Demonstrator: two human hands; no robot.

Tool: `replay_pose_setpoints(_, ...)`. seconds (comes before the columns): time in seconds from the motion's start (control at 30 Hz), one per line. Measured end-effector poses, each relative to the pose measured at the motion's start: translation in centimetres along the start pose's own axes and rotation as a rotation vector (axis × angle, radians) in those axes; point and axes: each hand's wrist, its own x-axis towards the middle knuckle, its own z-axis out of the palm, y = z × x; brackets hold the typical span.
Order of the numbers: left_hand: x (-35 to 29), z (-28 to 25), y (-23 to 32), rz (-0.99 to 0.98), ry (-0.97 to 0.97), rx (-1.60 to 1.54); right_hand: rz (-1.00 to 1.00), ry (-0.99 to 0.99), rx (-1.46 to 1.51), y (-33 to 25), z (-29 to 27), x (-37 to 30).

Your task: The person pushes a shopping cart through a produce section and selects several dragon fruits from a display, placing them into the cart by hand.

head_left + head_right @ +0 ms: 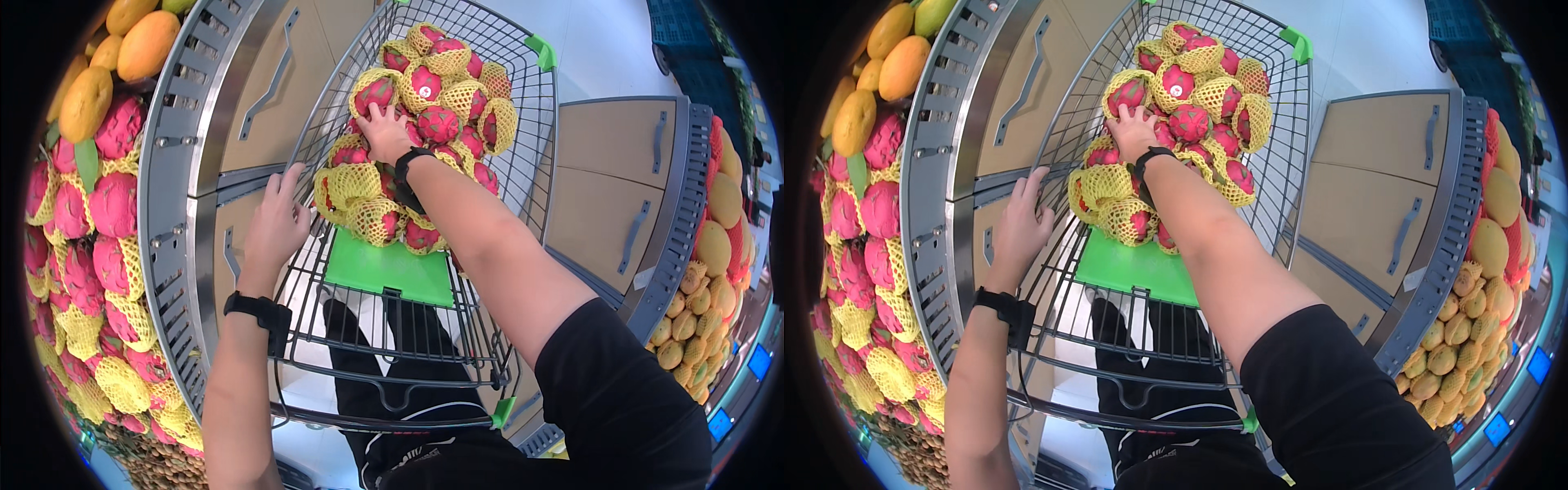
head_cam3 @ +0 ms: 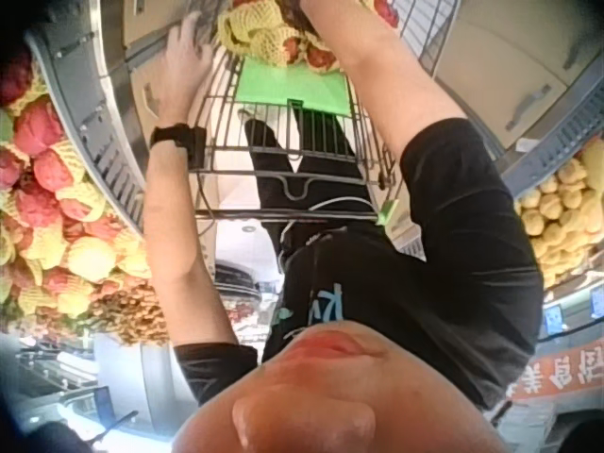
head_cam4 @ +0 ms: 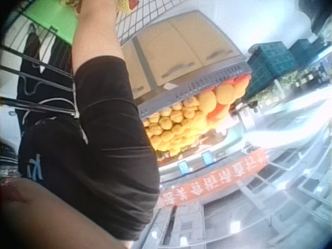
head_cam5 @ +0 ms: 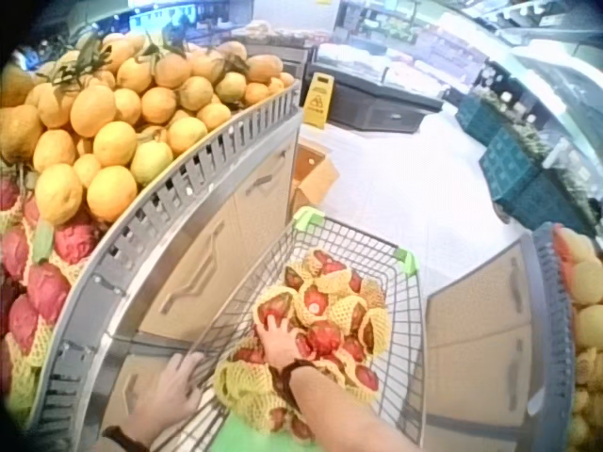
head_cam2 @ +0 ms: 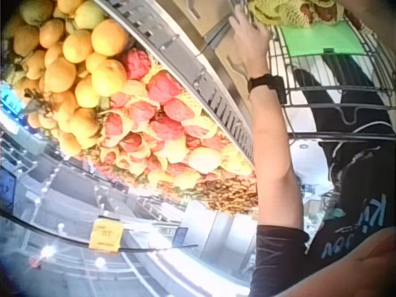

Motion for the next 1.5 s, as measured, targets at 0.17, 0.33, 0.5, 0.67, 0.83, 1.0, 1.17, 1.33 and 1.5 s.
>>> replay_pose_setpoints(0.17,-0.3,0.0,-0.9,-0.013,0.002,0.011,-0.04,-0.052,0.038,-0.2,0.1,0.3)
replay_pose_setpoints(0.33,-0.4,0.4,-0.7,-0.021,0.001,0.027,-0.117,-0.039,0.305,3.0,0.3,-0.4)
replay_pose_setpoints(0.5,-0.8,0.4,-1.7,-0.016,0.0,0.033,0.152,0.133,1.283,5.2,-1.1,-3.8)
replay_pose_setpoints(0.67,-0.5,0.9,-2.0,0.037,0.031,0.008,0.271,-0.156,2.49,6.5,-4.7,-9.7)
replay_pose_setpoints(0.83,-0.3,1.1,-1.1,0.051,0.049,-0.006,0.31,-0.081,2.632,7.4,-4.8,-11.8)
replay_pose_setpoints(1.0,0.2,1.6,-0.6,0.074,0.057,0.021,0.268,-0.082,2.564,7.6,-5.5,-12.1)
replay_pose_setpoints(1.17,0.5,1.3,0.2,0.052,0.034,0.011,0.241,-0.083,2.201,6.4,-7.6,-12.2)
replay_pose_setpoints(1.33,0.9,1.4,0.4,0.082,0.047,0.087,-0.168,0.247,1.041,2.8,-8.4,-13.6)
replay_pose_setpoints(1.5,1.4,0.5,2.9,0.016,-0.011,0.023,0.118,0.112,1.744,0.1,-8.1,-16.0)
